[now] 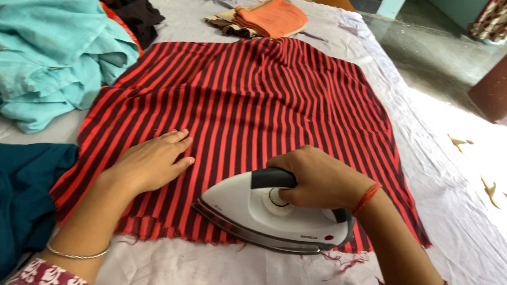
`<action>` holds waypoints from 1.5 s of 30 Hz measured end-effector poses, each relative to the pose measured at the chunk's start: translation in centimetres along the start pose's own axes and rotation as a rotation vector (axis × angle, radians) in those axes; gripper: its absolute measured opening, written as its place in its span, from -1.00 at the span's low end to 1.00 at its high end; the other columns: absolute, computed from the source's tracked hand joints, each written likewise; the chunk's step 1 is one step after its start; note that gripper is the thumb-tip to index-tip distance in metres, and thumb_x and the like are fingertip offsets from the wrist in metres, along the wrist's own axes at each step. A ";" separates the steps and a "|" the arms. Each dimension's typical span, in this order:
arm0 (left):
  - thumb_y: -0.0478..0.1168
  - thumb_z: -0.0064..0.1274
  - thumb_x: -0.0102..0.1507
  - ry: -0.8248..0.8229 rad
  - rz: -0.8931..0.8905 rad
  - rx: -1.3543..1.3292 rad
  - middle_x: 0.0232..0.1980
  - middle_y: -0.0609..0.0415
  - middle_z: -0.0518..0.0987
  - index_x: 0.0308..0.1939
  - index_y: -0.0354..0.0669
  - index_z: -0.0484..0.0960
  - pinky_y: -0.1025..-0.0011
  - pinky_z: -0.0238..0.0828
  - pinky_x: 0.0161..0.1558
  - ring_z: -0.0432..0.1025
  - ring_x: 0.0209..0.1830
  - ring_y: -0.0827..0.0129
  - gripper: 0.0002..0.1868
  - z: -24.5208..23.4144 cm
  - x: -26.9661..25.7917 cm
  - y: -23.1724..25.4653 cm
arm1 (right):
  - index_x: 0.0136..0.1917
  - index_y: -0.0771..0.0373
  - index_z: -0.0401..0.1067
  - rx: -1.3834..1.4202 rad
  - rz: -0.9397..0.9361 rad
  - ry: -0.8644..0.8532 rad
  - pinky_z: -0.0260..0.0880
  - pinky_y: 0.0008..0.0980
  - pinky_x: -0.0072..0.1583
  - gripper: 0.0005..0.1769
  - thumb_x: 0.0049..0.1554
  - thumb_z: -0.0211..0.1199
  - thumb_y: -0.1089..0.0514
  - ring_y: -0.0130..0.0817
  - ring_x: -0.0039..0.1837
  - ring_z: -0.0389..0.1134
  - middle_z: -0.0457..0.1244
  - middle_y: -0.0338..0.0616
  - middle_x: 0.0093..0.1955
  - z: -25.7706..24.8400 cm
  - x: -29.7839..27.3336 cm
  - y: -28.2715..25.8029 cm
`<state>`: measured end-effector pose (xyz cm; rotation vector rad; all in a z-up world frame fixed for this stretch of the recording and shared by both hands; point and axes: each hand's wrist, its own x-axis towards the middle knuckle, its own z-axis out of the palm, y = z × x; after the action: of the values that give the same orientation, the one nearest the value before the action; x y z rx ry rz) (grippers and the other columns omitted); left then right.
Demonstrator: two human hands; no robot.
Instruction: The person irons a red and black striped garment laid out on a bed. They use an electric iron to smooth the fabric, repeatedly moving the iron across different sections and occasionally adjusting the garment with their hands.
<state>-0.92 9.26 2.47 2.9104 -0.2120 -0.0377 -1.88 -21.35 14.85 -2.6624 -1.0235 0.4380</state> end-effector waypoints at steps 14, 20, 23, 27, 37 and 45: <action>0.16 -0.37 0.39 0.242 -0.120 0.188 0.62 -0.07 0.03 0.51 -0.14 0.17 0.08 -0.13 0.50 -0.08 0.61 0.06 -0.30 1.5 -5.3 -7.2 | -0.19 0.21 0.52 -0.009 -0.276 0.103 0.39 -0.14 -0.08 -0.81 -0.14 0.25 0.19 -0.15 -0.22 0.44 0.38 -0.06 -0.32 1.7 5.8 -5.2; 0.12 -0.37 0.40 0.281 -0.088 0.144 0.60 -0.12 0.08 0.48 -0.19 0.22 0.05 -0.10 0.48 -0.04 0.59 0.03 -0.34 2.0 -5.3 -8.0 | -0.14 0.17 0.53 0.028 -0.196 0.032 0.41 -0.19 -0.11 -0.74 -0.16 0.28 0.17 -0.24 -0.27 0.43 0.38 -0.12 -0.35 0.8 3.6 -3.1; 0.09 -0.37 0.40 0.266 -0.094 0.134 0.60 -0.13 0.08 0.48 -0.21 0.21 0.03 -0.09 0.47 -0.04 0.59 0.02 -0.35 2.2 -5.0 -8.2 | -0.20 0.18 0.54 -0.001 -0.050 0.017 0.41 -0.20 -0.14 -0.80 -0.16 0.26 0.19 -0.26 -0.33 0.42 0.37 -0.14 -0.40 0.2 2.1 -2.1; 0.03 -0.35 0.41 0.276 -0.069 0.119 0.58 -0.15 0.14 0.45 -0.24 0.26 0.04 -0.03 0.45 0.00 0.58 0.00 -0.39 2.0 -4.8 -8.5 | -0.12 0.07 0.56 -0.019 0.096 -0.024 0.42 -0.21 -0.16 -0.74 -0.13 0.23 0.20 -0.26 -0.33 0.44 0.38 -0.17 -0.40 0.3 2.8 -2.6; -0.06 -0.33 0.44 0.526 -0.271 -0.696 0.43 -0.21 0.40 0.44 -0.27 0.33 0.26 0.14 0.43 0.28 0.47 0.09 -0.45 -0.8 -4.6 -7.4 | -0.23 0.23 0.53 -0.020 -0.316 0.117 0.39 -0.10 -0.08 -0.82 -0.16 0.25 0.20 -0.09 -0.22 0.43 0.38 -0.03 -0.32 2.7 8.5 -8.1; -0.05 -0.25 0.42 0.681 -0.276 -1.445 0.45 -0.03 0.45 0.39 -0.26 0.42 0.30 0.05 0.44 0.28 0.48 0.29 -0.47 -1.5 -4.5 -8.8 | -0.23 0.25 0.53 0.004 -0.282 0.087 0.40 -0.13 -0.07 -0.81 -0.17 0.28 0.19 -0.12 -0.23 0.44 0.39 -0.04 -0.33 1.9 6.7 -7.2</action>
<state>-4.10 18.76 2.03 1.3694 0.2520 0.5109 -2.20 -11.41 14.31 -2.4570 -1.3416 0.2618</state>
